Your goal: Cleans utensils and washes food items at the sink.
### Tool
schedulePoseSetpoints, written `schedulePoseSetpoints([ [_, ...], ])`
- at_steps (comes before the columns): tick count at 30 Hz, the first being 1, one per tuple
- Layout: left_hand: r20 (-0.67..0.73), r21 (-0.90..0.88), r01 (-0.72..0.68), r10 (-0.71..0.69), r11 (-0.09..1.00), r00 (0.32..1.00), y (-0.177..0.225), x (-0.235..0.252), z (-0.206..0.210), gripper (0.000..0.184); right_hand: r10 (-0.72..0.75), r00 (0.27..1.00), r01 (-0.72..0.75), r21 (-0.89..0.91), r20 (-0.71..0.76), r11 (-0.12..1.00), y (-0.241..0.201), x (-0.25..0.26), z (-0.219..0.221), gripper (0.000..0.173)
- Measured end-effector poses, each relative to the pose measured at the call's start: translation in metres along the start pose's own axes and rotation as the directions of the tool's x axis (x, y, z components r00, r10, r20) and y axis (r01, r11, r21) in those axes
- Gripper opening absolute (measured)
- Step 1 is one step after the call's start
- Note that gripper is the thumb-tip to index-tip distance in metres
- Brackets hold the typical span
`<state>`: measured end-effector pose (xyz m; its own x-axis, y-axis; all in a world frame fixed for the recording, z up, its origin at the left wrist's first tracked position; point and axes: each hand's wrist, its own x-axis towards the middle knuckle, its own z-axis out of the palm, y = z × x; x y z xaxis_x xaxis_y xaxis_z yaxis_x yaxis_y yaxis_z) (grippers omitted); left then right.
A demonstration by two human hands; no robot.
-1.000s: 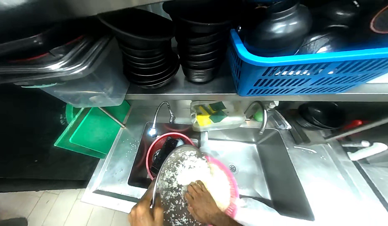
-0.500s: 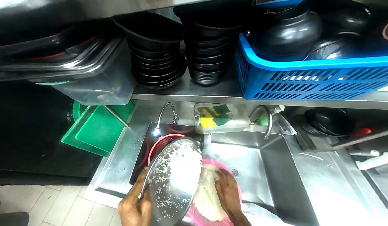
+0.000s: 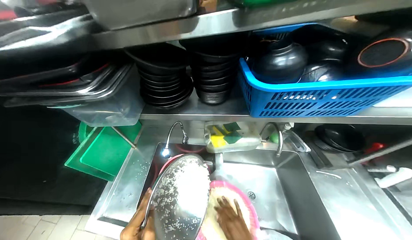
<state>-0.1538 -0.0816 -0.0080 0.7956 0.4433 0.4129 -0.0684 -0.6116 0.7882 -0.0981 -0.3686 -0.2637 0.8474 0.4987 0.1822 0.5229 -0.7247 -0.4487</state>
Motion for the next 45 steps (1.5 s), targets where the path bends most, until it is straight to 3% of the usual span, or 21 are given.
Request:
schedulePoseSetpoints([
  [2,-0.006,-0.024,0.033,-0.033,0.999,0.999,-0.002,-0.004,0.0,0.031,0.042,0.98,-0.005,0.184,-0.195,0.983,-0.015,0.015,-0.034,0.029],
  [5,0.012,-0.069,0.079,-0.078,0.995,0.997,-0.005,-0.005,0.006,0.032,0.041,0.951,0.121,0.493,-0.306,0.861,-0.039,0.049,-0.092,0.023],
  [9,0.088,-0.142,0.154,-0.142,0.978,0.986,-0.002,-0.002,0.016,0.032,-0.195,0.95,0.313,0.762,-0.245,0.568,-0.05,0.105,-0.157,0.022],
  [11,0.139,-0.206,0.175,-0.148,0.963,0.979,-0.001,-0.001,0.022,0.032,-0.271,0.927,0.368,0.782,-0.261,0.503,-0.051,0.133,-0.173,0.023],
  [14,0.23,-0.353,0.185,-0.106,0.917,0.967,-0.002,0.005,0.027,0.027,-0.308,0.908,0.401,0.803,-0.284,0.441,-0.058,0.166,-0.18,0.024],
  [16,0.289,-0.451,0.239,-0.113,0.86,0.951,-0.002,0.011,0.028,0.026,-0.312,0.896,0.414,0.848,-0.316,0.33,-0.066,0.178,-0.169,0.027],
  [21,0.386,-0.589,0.281,-0.042,0.758,0.922,0.009,0.024,0.032,0.026,-0.402,0.853,0.422,0.892,-0.332,0.16,-0.112,0.168,-0.119,0.023],
  [24,0.361,-0.58,0.229,-0.005,0.782,0.933,0.011,0.027,0.035,0.026,-0.563,0.8,0.395,0.889,-0.209,0.231,-0.123,0.136,-0.092,0.023],
  [28,0.333,-0.493,0.098,0.083,0.864,0.939,0.011,0.024,0.042,0.025,-0.702,0.674,0.379,0.708,0.23,0.596,-0.079,0.109,-0.077,0.016],
  [30,0.352,-0.427,0.041,0.124,0.903,0.928,0.011,0.022,0.048,0.028,-0.679,0.651,0.475,0.516,0.339,0.713,-0.066,0.111,-0.098,0.016],
  [33,0.391,-0.34,0.007,0.135,0.94,0.911,0.01,0.019,0.055,0.041,-0.677,0.73,0.621,0.326,0.092,0.713,-0.062,0.125,-0.149,0.019],
  [35,0.419,-0.304,0.001,0.132,0.953,0.898,0.012,0.019,0.06,0.047,-0.672,0.735,0.674,0.215,-0.093,0.707,-0.058,0.139,-0.175,0.026],
  [37,0.447,-0.287,-0.01,0.143,0.958,0.883,0.016,0.018,0.065,0.05,-0.664,0.729,0.684,0.153,-0.165,0.713,-0.045,0.15,-0.182,0.03],
  [41,0.474,-0.285,-0.012,0.152,0.958,0.867,0.028,0.014,0.067,0.052,-0.597,0.796,0.603,0.224,-0.103,0.765,0.007,0.142,-0.136,0.028],
  [45,0.413,-0.319,-0.061,0.197,0.946,0.889,0.035,0.006,0.066,0.048,-0.35,0.933,0.35,0.434,-0.084,0.83,0.034,0.097,-0.065,0.025],
])
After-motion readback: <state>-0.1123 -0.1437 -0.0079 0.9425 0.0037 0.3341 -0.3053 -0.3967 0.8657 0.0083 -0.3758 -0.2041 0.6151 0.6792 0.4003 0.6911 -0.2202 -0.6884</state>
